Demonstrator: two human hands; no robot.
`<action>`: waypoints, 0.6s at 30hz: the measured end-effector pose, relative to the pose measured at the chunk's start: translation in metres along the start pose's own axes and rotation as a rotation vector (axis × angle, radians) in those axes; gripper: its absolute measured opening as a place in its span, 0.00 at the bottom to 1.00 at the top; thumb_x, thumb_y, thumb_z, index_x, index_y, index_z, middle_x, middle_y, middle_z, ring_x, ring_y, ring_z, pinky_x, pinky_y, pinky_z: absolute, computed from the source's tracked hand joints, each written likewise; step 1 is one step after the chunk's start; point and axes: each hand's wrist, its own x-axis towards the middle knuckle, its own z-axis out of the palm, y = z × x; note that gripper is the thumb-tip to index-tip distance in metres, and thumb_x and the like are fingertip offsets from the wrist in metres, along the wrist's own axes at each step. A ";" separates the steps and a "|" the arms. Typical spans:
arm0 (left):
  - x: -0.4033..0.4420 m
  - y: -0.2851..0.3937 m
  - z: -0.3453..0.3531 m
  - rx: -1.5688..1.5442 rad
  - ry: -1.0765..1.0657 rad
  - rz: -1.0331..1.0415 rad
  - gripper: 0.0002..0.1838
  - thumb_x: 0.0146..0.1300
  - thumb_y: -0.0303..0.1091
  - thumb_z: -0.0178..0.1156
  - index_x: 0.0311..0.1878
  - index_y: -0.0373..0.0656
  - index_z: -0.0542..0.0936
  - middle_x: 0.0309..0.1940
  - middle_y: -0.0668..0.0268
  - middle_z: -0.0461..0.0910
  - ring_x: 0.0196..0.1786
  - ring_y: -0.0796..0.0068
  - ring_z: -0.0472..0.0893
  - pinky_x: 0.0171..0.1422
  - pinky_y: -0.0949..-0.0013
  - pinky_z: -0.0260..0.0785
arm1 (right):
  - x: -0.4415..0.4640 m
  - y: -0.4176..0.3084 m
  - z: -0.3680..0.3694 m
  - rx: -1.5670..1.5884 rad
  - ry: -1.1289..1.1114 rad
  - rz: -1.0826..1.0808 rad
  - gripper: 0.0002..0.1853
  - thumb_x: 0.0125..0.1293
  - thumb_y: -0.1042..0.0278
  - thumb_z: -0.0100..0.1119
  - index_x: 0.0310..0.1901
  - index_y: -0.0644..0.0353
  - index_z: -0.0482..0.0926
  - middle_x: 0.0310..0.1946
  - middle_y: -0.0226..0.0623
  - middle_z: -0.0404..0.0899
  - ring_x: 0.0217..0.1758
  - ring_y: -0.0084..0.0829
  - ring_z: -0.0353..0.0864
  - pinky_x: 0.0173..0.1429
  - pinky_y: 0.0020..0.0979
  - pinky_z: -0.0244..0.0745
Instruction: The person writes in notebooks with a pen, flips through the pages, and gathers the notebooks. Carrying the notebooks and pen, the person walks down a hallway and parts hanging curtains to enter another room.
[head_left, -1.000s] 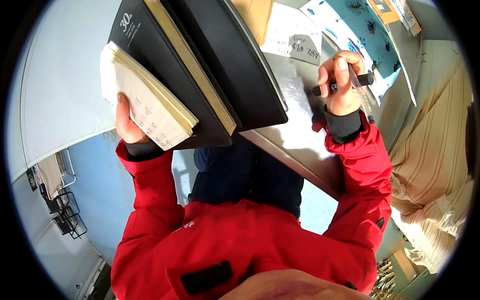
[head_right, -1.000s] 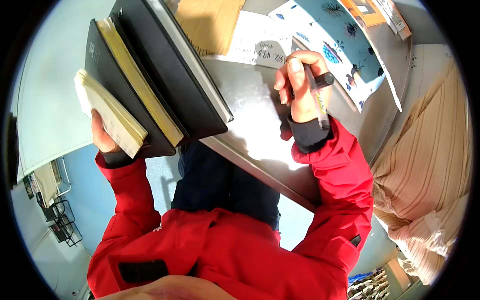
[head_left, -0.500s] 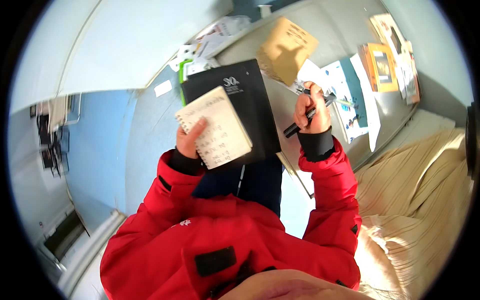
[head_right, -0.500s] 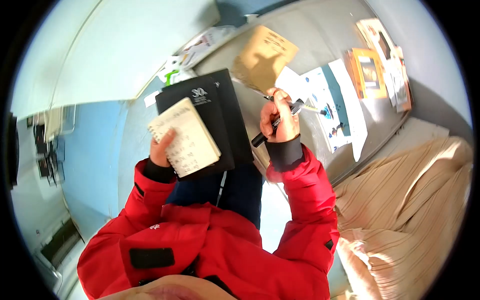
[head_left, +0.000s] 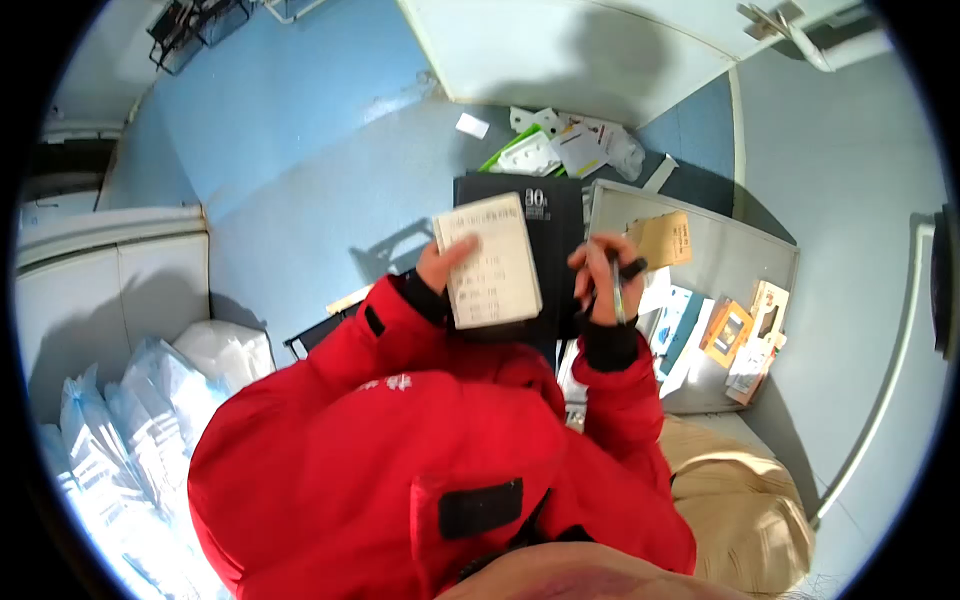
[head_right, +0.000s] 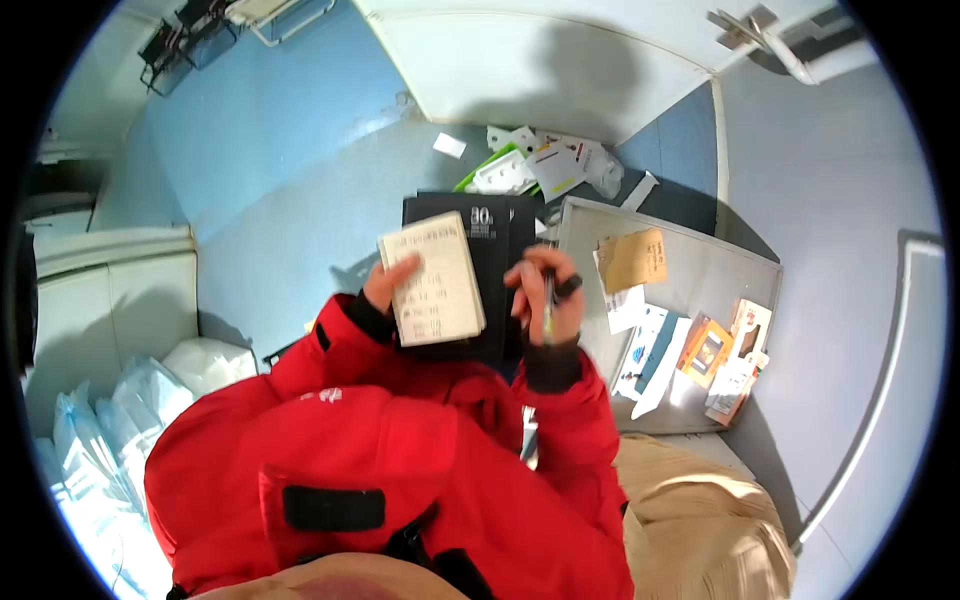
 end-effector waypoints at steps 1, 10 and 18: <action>0.002 0.013 -0.011 -0.125 -0.033 -0.051 0.23 0.66 0.41 0.59 0.58 0.36 0.73 0.47 0.58 0.81 0.44 0.66 0.84 0.48 0.64 0.78 | 0.004 -0.017 0.023 -0.153 -0.033 -0.024 0.11 0.70 0.68 0.53 0.50 0.62 0.72 0.31 0.40 0.80 0.18 0.19 0.70 0.20 0.20 0.63; -0.003 0.191 -0.109 -0.226 -0.120 0.359 0.48 0.66 0.72 0.21 0.68 0.38 0.64 0.59 0.53 0.74 0.59 0.59 0.77 0.62 0.59 0.71 | 0.107 -0.077 0.257 -0.886 -0.655 -0.682 0.16 0.55 0.83 0.58 0.45 0.58 0.77 0.37 0.39 0.79 0.35 0.34 0.82 0.40 0.27 0.77; 0.023 0.182 -0.066 -0.417 0.052 0.699 0.57 0.55 0.81 0.18 0.68 0.38 0.63 0.60 0.52 0.73 0.60 0.56 0.76 0.64 0.56 0.69 | 0.146 -0.086 0.259 -0.811 -1.036 -0.777 0.13 0.55 0.81 0.60 0.42 0.56 0.78 0.36 0.36 0.80 0.32 0.36 0.81 0.35 0.29 0.74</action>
